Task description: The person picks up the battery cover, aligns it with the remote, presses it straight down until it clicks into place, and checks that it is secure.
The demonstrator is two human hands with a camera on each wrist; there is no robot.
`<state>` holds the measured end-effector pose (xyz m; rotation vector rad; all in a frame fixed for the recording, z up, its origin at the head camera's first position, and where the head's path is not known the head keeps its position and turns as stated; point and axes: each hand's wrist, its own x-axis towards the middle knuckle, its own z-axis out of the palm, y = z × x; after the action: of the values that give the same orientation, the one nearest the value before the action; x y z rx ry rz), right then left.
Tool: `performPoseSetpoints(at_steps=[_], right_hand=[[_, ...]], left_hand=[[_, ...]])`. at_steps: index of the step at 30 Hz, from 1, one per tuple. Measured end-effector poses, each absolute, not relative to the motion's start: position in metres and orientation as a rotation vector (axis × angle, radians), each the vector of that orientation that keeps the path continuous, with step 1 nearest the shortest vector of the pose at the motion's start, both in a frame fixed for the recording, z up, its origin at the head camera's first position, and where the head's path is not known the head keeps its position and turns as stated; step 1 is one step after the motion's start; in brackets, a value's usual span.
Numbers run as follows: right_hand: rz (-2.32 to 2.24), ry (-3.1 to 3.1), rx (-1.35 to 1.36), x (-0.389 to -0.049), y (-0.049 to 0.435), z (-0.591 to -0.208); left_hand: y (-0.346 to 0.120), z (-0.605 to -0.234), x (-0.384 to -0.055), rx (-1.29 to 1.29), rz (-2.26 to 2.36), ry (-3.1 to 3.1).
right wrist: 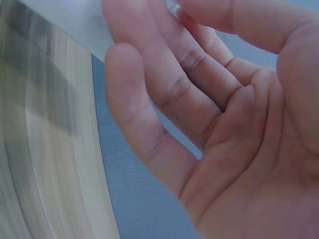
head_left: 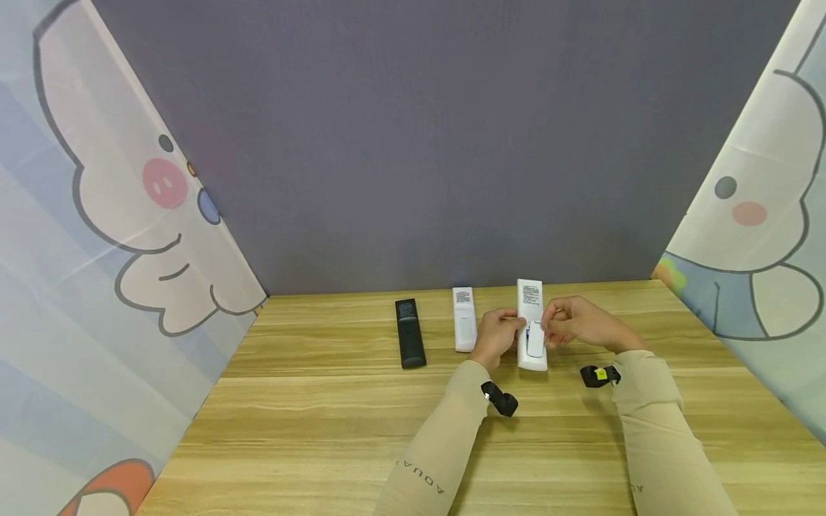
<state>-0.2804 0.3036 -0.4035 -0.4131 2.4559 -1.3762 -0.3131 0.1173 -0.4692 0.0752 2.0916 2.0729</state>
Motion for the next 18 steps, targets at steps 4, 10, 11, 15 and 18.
performPoseSetpoints(at_steps=[4,10,11,15,18], right_hand=[[-1.368,2.454,-0.425,-0.2816,0.3037,-0.4049],[-1.363,2.467,-0.414,-0.2816,0.3023,-0.4045],[-1.36,2.471,-0.406,-0.2816,0.3019,-0.4043],[-1.345,2.491,-0.388,-0.2819,0.2999,-0.4045],[-1.325,2.514,-0.382,-0.2824,0.2989,-0.4048]], left_hand=[[0.1171,-0.4677,-0.313,0.066,2.065,2.102],[0.1161,-0.4642,-0.3124,0.071,2.071,2.085],[0.1159,-0.4638,-0.3121,0.071,2.068,2.086],[0.1155,-0.4625,-0.3114,0.071,2.07,2.082],[0.1155,-0.462,-0.3114,0.073,2.076,2.079]])
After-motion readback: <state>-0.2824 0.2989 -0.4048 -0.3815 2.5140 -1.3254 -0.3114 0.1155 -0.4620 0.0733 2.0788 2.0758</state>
